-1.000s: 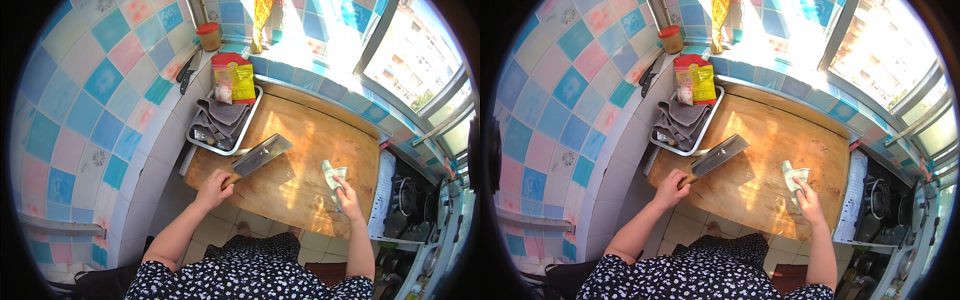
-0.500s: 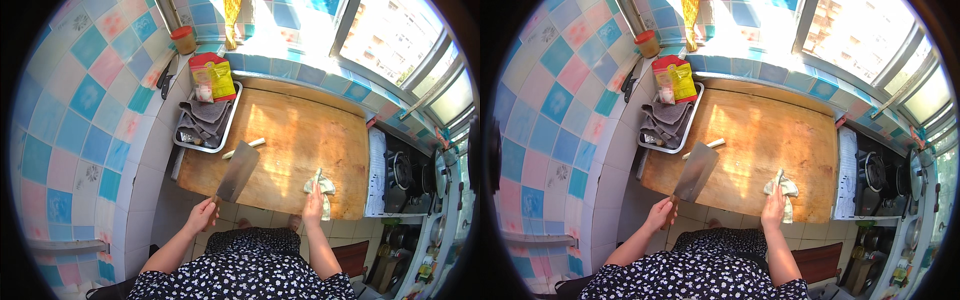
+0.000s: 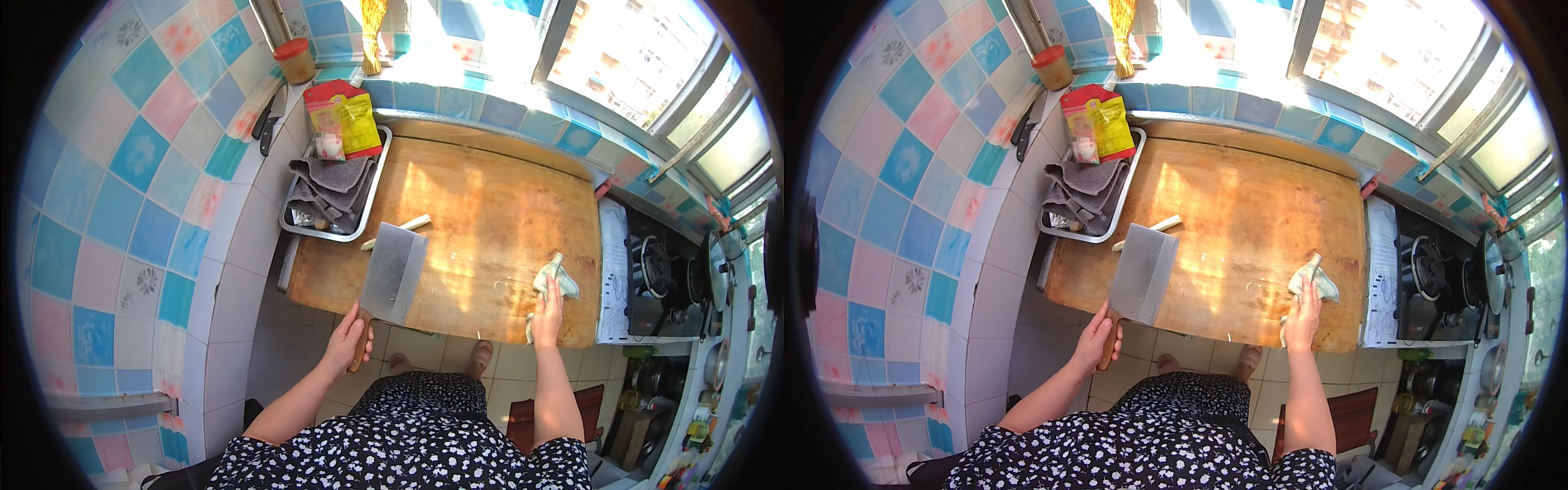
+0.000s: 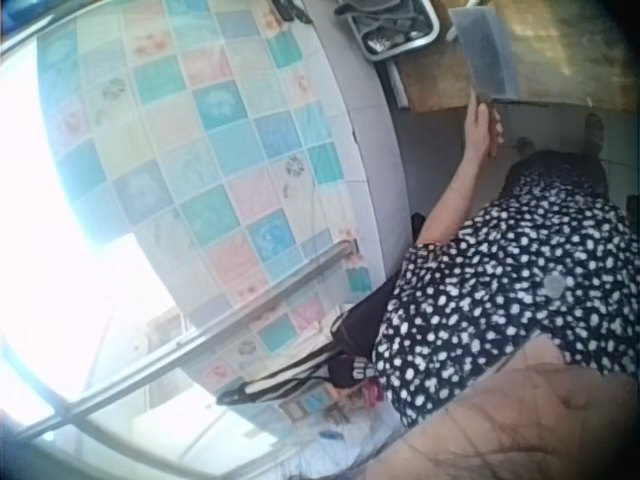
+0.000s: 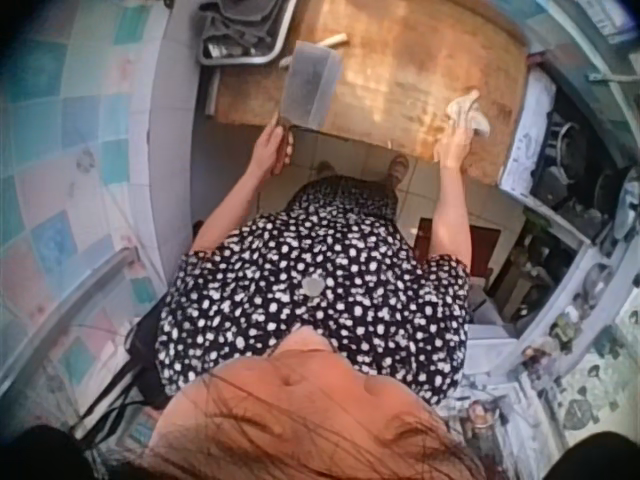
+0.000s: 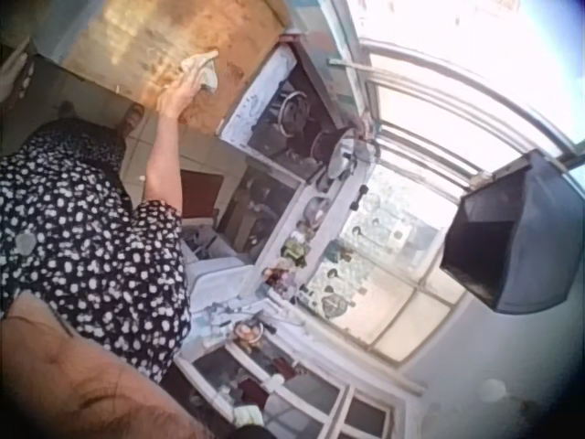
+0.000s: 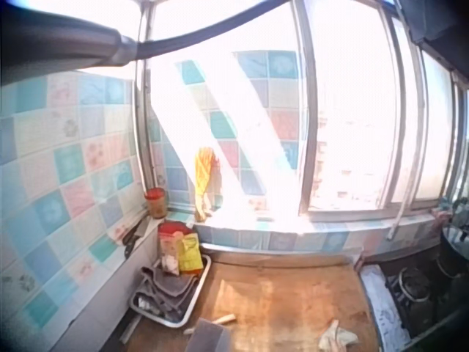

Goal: The person cleans the kitchen stove and surrounding surfaces using a cloth. They wipe the gas burners, the stovetop, a wok, a pot lid, and a wooden cutting board. The person also rinses the cloth at the sink and wrings it out before continuing to wipe various items.

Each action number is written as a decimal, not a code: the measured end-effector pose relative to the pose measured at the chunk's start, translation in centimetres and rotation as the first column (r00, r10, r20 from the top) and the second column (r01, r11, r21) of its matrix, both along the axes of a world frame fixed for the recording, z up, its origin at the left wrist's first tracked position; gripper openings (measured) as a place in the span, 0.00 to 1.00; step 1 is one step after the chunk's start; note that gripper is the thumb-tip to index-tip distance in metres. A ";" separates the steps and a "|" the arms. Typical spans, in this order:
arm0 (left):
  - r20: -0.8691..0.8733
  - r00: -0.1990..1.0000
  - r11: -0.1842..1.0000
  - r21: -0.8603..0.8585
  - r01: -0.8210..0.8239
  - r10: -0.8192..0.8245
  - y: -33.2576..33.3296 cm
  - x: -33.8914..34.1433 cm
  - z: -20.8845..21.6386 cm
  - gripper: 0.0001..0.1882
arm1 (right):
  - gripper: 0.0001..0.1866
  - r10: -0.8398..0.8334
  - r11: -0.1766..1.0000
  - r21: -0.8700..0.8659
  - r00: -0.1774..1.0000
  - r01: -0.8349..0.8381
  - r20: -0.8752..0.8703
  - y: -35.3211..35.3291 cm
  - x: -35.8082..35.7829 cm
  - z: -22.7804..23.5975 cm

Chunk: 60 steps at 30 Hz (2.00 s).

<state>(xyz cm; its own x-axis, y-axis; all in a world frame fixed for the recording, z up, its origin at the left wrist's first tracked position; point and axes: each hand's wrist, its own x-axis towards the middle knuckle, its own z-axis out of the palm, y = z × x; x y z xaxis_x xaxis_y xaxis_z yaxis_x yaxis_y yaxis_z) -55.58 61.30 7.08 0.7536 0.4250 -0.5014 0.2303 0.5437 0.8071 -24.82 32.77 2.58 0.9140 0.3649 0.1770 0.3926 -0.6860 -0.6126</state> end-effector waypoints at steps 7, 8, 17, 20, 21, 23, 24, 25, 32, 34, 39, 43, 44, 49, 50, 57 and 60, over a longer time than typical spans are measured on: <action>-0.021 0.990 0.988 0.069 0.139 -0.138 -3.2 2.8 -1.3 0.29 | 0.26 0.279 0.957 0.093 0.958 -0.273 -0.059 12.1 -6.0 1.7; -0.022 0.988 0.985 0.082 0.153 -0.152 -3.9 3.0 -1.1 0.29 | 0.25 0.304 0.948 0.139 0.945 -0.287 -0.121 13.5 -7.1 2.0; 0.044 0.997 0.997 -0.035 0.072 -0.071 -4.5 3.3 -1.4 0.28 | 0.24 0.364 0.823 0.555 0.863 -0.123 -0.349 9.1 -7.0 6.9; 0.055 0.997 0.997 -0.031 0.064 -0.063 -3.4 2.1 -1.1 0.28 | 0.24 0.203 0.905 0.415 0.949 -0.089 -0.240 3.8 -5.8 6.2; 0.046 0.997 0.998 -0.013 0.061 -0.060 -3.1 1.5 -1.1 0.28 | 0.23 0.186 0.913 0.399 0.957 -0.085 -0.223 2.5 -5.4 5.1; 0.039 0.998 0.999 0.011 0.048 -0.048 -2.7 0.4 -1.5 0.28 | 0.23 0.116 0.930 0.361 0.986 -0.065 -0.123 2.2 -5.5 1.8; 0.036 0.998 0.998 0.032 0.045 -0.046 -2.8 0.1 -1.7 0.28 | 0.23 0.085 0.939 0.340 0.993 -0.054 -0.078 2.4 -5.8 1.5; 0.033 0.998 0.998 0.053 0.042 -0.044 -3.0 -0.1 -1.9 0.28 | 0.23 0.002 0.986 0.167 0.999 0.006 -0.043 3.6 -6.5 1.0; 0.009 0.998 0.998 0.021 0.063 -0.063 -6.1 -0.7 -3.0 0.28 | 0.25 0.263 0.819 0.573 0.909 -0.032 -0.325 15.8 -12.8 3.0; 0.042 0.998 0.999 -0.019 0.040 -0.039 -6.7 -0.5 -2.9 0.28 | 0.25 0.322 0.778 0.628 0.881 -0.036 -0.347 17.2 -12.3 3.5; 0.096 0.992 0.990 -0.121 -0.065 0.077 -5.9 -0.8 -1.3 0.27 | 0.23 0.328 0.563 0.822 0.890 0.086 -0.318 14.9 -6.4 7.1; 0.080 0.989 0.992 -0.040 -0.120 0.123 -4.0 -1.4 -1.5 0.28 | 0.23 0.035 0.930 0.365 0.982 0.035 -0.184 11.4 1.5 2.7; 0.078 0.989 0.992 -0.016 -0.128 0.129 -3.6 -1.1 -1.4 0.28 | 0.23 -0.038 0.949 0.290 0.961 0.121 -0.275 11.9 2.4 1.3; 0.070 0.985 0.985 0.059 -0.164 0.160 -2.8 0.4 -2.3 0.28 | 0.24 0.370 0.929 0.015 0.924 -0.371 -0.094 19.0 -2.8 2.0; 0.063 0.987 0.986 0.060 -0.153 0.149 -2.7 0.6 -2.5 0.28 | 0.24 0.467 0.884 0.099 0.872 -0.457 -0.144 20.3 -4.4 2.4; 0.062 0.997 0.999 0.027 -0.041 0.039 -3.0 1.4 -1.5 0.28 | 0.22 0.627 0.661 0.711 0.696 -0.239 -0.349 15.7 -8.4 4.4; 0.091 0.994 0.997 0.044 0.064 -0.068 -5.0 1.2 -1.0 0.27 | 0.22 0.631 0.506 0.853 0.620 0.126 -0.466 7.8 -7.6 7.8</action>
<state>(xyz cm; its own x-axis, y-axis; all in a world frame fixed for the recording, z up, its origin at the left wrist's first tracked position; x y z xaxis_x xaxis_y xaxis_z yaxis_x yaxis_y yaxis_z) -54.35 56.31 6.12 0.8229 0.3917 -0.4117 0.1880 0.4961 0.8477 -32.41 40.52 10.34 0.7499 0.6575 -0.0728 -0.3173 0.2609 -0.9117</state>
